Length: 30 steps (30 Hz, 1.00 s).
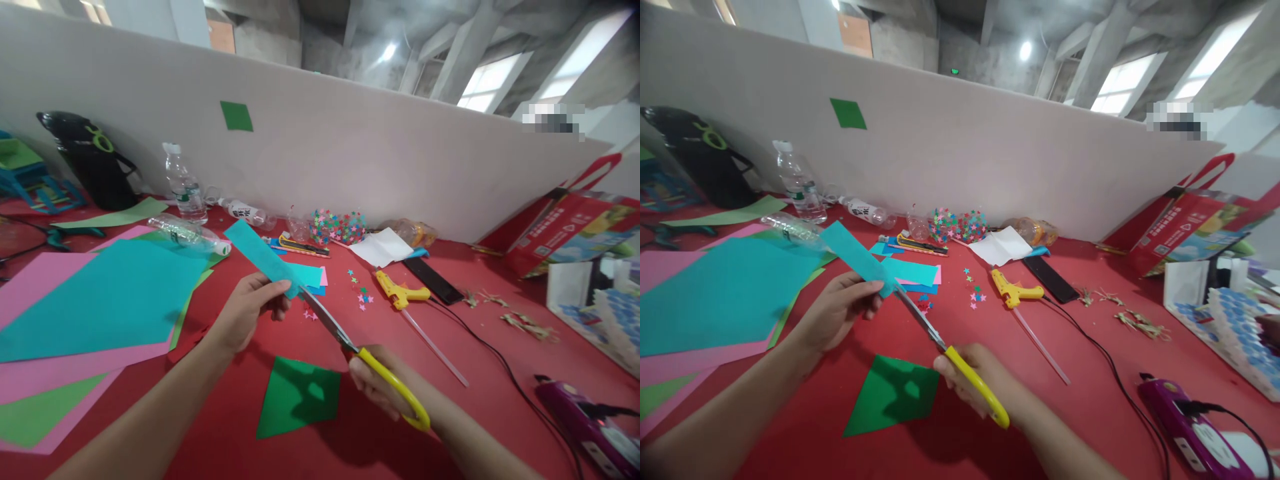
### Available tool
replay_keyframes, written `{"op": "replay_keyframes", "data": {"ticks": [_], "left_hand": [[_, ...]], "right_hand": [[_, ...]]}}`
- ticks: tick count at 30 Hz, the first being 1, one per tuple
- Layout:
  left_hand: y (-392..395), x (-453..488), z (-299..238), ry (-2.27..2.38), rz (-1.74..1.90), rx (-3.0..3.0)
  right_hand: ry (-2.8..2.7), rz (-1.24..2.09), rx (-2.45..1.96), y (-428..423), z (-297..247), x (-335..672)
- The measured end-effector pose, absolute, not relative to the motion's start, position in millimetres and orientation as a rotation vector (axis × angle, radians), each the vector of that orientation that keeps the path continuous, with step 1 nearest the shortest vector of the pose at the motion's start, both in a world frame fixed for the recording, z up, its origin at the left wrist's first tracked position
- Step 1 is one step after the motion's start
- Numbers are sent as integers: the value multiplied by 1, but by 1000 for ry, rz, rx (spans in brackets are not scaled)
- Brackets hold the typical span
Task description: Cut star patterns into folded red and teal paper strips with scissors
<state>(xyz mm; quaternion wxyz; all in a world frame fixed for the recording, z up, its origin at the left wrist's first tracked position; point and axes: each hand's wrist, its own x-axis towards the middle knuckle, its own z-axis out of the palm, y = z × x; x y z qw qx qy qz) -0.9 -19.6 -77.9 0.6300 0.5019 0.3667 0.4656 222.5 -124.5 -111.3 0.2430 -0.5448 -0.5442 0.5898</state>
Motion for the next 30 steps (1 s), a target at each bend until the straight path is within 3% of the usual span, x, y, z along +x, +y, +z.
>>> {"op": "replay_keyframes", "data": {"ticks": [9,30], "left_hand": [[-24,2,-80,822,1010,1070],[-22,5,-82,934,1056,1201]], "right_hand": [[-1546,1686,-1334,-124,-114,231],[-1559,1629,-1505,-125,-100,226]]}}
